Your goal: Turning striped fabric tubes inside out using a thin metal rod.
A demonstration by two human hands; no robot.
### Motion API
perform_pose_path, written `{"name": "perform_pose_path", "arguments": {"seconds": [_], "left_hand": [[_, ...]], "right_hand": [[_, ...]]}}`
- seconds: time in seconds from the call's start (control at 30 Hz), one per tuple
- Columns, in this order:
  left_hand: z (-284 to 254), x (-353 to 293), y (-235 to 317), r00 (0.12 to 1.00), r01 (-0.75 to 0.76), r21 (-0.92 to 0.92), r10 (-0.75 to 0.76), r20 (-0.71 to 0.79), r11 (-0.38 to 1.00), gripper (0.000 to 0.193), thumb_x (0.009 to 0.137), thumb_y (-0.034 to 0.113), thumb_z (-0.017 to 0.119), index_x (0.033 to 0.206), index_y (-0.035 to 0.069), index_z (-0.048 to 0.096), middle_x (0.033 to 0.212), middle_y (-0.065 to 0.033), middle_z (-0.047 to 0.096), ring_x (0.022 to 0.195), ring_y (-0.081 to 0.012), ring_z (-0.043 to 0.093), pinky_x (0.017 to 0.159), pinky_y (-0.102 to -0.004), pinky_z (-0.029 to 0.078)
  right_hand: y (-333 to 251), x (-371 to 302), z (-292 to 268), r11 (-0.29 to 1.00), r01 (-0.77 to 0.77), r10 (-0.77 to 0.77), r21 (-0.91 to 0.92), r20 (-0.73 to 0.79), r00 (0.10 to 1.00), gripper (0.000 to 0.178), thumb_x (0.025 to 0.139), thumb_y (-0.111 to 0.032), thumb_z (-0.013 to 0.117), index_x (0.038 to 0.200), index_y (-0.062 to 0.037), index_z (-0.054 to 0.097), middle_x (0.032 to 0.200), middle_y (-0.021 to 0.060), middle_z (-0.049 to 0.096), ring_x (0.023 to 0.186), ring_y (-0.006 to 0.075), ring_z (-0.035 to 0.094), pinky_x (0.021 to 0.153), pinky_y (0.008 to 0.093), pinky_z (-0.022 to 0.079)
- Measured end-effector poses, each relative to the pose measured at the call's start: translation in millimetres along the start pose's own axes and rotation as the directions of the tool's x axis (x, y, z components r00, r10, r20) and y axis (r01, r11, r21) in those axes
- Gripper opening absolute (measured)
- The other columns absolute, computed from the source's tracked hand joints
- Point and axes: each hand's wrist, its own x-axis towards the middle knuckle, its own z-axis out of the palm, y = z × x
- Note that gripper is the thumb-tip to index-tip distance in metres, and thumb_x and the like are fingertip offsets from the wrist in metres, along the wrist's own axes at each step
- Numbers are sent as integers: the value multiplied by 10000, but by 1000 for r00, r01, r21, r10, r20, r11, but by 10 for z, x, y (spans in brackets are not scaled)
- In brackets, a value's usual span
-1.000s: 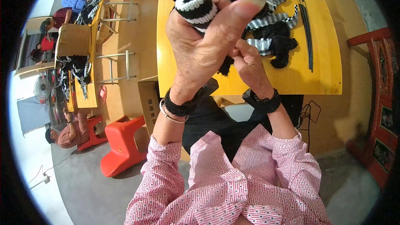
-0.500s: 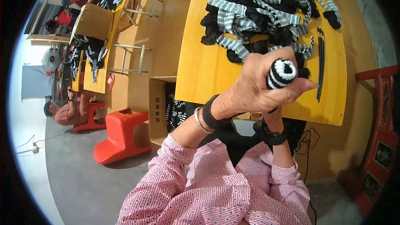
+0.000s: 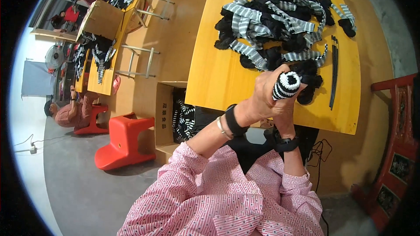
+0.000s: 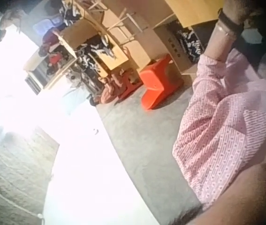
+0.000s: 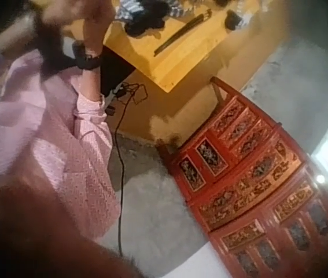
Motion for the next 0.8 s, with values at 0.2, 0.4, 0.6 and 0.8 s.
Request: {"name": "perform_pose_path", "arguments": {"seconds": [0.2,0.4,0.6,0.8], "left_hand": [[-330,341,293,959,-132,-54,141,245,990,695,574,287,784,1072,-7,398,900,-116,557,819,-218,564,736,-299,438],[-270,613,842,953,241,-165,-201,228,956,671,568,219,797,1053,16,379,899,-114,555,636,-112,577,531,-229,449],[53,426,558,993,-37,-71,29,-115,997,326,665,83,712,864,-8,471,798,-71,524,520,-88,520,470,-200,409],[124,366,449,954,-177,50,184,-237,983,272,675,21,682,859,-5,483,733,-47,515,478,-96,450,499,-197,395]], "right_hand": [[-43,91,-32,962,-175,188,210,-40,981,220,808,-94,490,990,24,519,875,63,580,828,106,515,729,238,411],[-52,71,0,931,257,-261,-258,19,965,228,797,-71,477,1006,14,512,858,90,592,824,124,532,711,263,417],[-38,-290,-132,946,207,-203,-250,43,978,241,793,-77,490,1017,10,499,876,89,579,844,130,523,727,267,409],[40,-209,-194,958,150,-143,-244,45,989,256,788,-83,503,1029,5,487,894,88,567,865,137,513,743,271,402]]}}
